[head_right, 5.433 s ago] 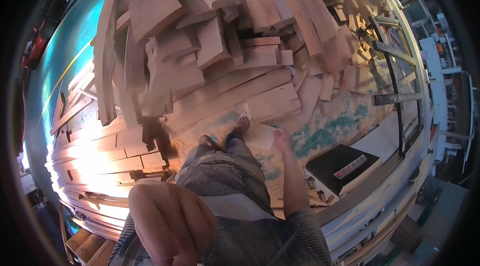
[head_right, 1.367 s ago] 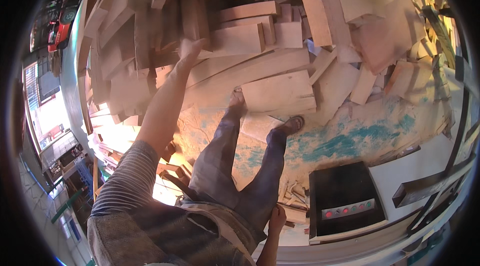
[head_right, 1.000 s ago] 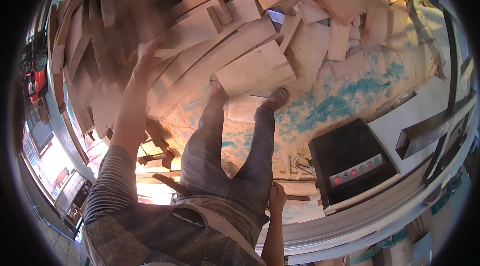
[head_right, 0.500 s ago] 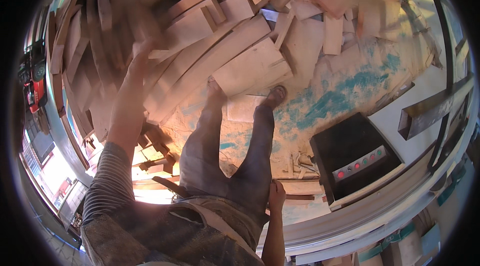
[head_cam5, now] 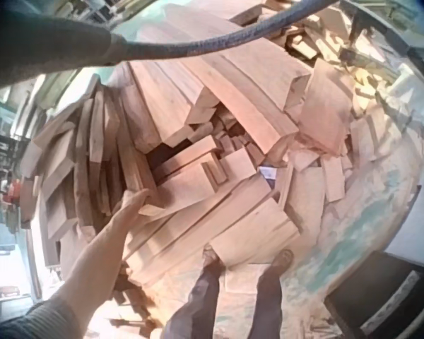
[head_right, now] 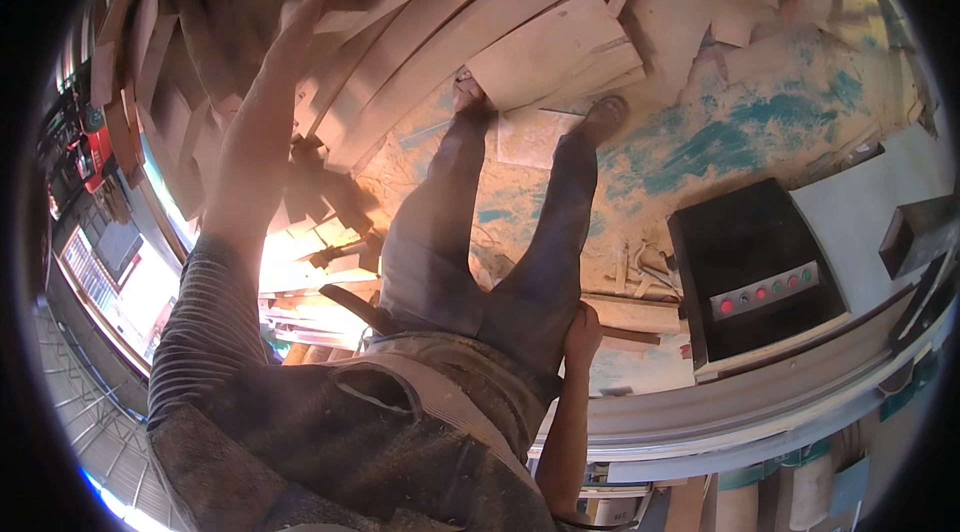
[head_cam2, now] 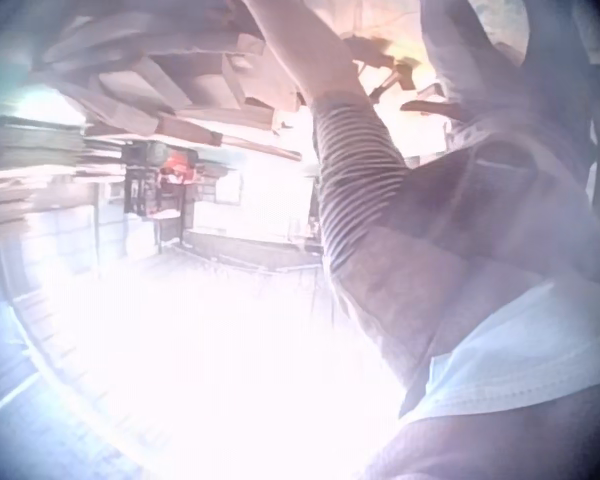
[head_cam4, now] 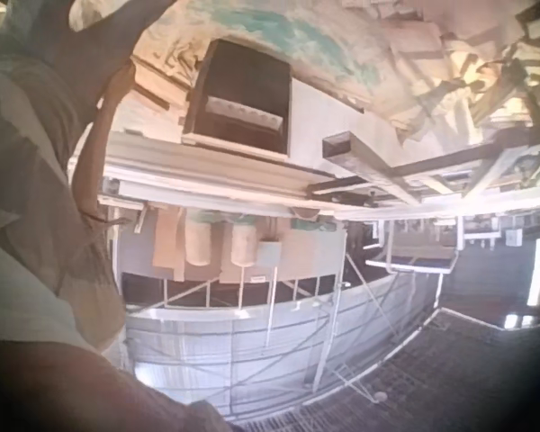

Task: The person selects wooden planks from a pile and uses a table saw to cut them into smaller pieces. They handle each plank individually, positioning it on the saw and guiding it through the blade.

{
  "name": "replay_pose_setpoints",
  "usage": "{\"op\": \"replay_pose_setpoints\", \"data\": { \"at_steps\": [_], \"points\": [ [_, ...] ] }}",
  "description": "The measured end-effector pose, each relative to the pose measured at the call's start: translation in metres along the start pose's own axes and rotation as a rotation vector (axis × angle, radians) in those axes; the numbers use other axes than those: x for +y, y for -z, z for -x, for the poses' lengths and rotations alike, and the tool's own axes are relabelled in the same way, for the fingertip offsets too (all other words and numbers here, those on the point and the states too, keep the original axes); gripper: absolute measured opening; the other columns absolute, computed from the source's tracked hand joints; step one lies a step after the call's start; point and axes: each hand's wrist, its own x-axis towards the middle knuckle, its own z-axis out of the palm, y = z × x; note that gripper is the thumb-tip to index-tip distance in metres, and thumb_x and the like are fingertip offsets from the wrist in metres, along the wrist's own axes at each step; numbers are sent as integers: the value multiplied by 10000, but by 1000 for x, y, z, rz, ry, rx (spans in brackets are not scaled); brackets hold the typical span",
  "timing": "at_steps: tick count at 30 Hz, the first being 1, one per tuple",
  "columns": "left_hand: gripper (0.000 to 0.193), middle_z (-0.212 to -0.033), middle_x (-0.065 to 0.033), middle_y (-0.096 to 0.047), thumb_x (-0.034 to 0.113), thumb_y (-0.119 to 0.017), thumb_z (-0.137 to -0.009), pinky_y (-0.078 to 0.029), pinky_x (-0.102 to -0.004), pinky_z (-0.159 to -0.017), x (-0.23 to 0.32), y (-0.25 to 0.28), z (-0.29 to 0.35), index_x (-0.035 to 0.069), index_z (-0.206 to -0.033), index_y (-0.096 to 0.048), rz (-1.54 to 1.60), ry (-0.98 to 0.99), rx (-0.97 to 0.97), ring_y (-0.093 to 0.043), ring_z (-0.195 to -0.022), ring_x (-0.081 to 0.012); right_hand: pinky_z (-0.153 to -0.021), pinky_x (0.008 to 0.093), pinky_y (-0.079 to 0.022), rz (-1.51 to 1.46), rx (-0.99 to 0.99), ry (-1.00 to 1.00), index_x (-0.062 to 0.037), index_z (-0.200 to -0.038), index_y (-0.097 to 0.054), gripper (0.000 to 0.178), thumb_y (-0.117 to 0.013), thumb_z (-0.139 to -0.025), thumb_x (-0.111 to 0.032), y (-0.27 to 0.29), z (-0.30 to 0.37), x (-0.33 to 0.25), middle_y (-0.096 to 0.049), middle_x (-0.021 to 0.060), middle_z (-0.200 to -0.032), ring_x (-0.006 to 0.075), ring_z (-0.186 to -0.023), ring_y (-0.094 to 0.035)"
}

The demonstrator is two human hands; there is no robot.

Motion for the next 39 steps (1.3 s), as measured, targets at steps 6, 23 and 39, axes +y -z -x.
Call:
{"op": "replay_pose_setpoints", "data": {
  "at_steps": [6, 23, 39],
  "points": [
    [509, -907, -26, -706, 488, -685, -926, -494, -314, -743, 14, 11, 39, 5, -1073, -750, 166, -40, -244, -633, -831, -130, -959, 449, -500, 27, -8, 2, 4, -1197, -693, 353, -480, -1008, -205, -6, -6, 13, -713, 233, -1134, 391, -1099, -667],
    [743, -1330, -268, -585, 292, -793, -751, -438, -459, -1092, -103, -196, 132, -69, -1337, -512, -308, -440, -440, -491, -1337, -417, -922, 439, -511, 155, 135, -32, 32, -1155, -690, 347, -488, -985, -194, -3, -10, -6, -716, 227, -1106, 378, -1040, -677],
    [859, -1448, -236, -493, 263, -799, -743, -394, -442, -1146, -58, -428, -22, 23, -1474, -417, -350, -737, -381, -441, -1382, -400, -852, 427, -516, 125, 379, 5, 39, -1138, -652, 338, -484, -1029, -233, -20, -41, -36, -706, 211, -1037, 343, -939, -665]
  ]
}}
